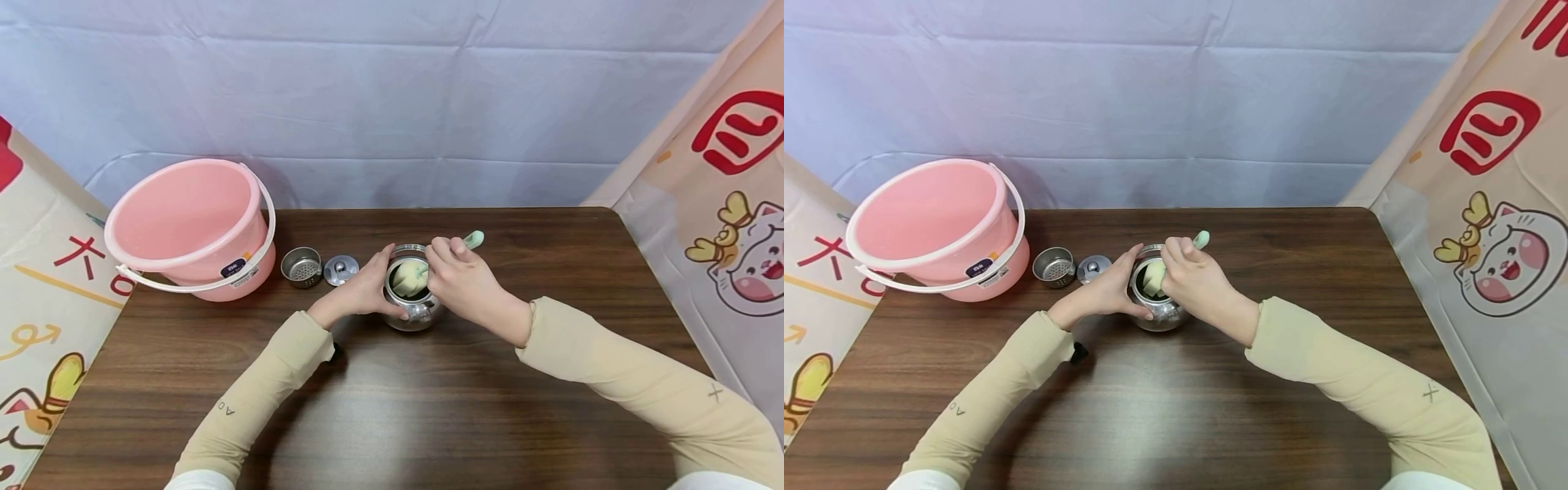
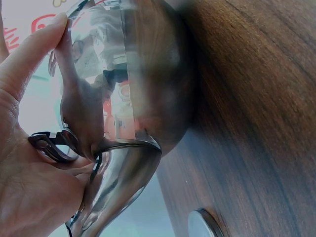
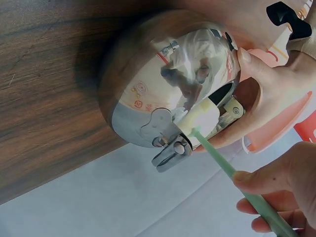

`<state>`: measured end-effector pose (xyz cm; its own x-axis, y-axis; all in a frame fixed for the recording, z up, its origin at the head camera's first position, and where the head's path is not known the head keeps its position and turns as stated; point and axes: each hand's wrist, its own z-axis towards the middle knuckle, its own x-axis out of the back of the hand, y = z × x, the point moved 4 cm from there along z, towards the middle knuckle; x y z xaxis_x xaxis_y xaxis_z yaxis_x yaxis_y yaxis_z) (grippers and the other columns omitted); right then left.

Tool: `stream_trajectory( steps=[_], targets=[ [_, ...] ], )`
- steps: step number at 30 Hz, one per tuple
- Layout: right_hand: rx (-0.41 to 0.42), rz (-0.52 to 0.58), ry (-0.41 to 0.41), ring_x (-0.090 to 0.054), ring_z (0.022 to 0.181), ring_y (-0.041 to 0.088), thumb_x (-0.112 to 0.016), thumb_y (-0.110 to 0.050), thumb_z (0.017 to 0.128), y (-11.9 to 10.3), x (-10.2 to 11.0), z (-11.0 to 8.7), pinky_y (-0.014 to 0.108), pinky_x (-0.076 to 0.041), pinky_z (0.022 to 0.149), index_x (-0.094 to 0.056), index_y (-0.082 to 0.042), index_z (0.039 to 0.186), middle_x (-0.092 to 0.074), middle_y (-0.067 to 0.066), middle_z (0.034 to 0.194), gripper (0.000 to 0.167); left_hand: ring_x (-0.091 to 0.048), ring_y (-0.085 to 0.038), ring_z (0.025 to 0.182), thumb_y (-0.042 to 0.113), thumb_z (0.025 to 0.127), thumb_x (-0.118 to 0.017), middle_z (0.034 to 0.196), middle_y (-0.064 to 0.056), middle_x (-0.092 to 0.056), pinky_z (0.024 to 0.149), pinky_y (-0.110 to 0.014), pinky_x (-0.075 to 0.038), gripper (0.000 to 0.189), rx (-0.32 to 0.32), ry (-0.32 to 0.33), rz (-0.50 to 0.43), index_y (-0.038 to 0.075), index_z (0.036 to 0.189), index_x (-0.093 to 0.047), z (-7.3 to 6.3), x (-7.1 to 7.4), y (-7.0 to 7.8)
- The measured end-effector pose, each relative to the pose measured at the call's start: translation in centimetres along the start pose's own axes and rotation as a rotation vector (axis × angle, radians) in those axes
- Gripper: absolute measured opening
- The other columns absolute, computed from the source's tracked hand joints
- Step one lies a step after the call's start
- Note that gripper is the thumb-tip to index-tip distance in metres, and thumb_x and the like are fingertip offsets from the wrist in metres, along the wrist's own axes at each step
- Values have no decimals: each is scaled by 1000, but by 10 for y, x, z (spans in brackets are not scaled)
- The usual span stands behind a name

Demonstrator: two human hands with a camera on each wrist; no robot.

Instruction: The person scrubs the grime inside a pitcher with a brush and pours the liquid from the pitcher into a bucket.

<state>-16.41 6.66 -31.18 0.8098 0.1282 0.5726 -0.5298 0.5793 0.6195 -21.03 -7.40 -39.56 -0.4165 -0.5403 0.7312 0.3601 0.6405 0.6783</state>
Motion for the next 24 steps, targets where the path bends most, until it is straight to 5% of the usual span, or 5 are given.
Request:
stream_trajectory(
  steps=[24],
  targets=[
    [-37, 108, -76, -37, 73, 24, -44, 3, 73, 9, 9, 7, 37, -26, 81, -56, -1, 55, -43, 8, 66, 23, -30, -29, 129, 33, 61, -84, 141, -23, -27, 103, -39, -30, 121, 8, -1, -1, -4, 144, -3, 1, 0, 0]
  ],
)
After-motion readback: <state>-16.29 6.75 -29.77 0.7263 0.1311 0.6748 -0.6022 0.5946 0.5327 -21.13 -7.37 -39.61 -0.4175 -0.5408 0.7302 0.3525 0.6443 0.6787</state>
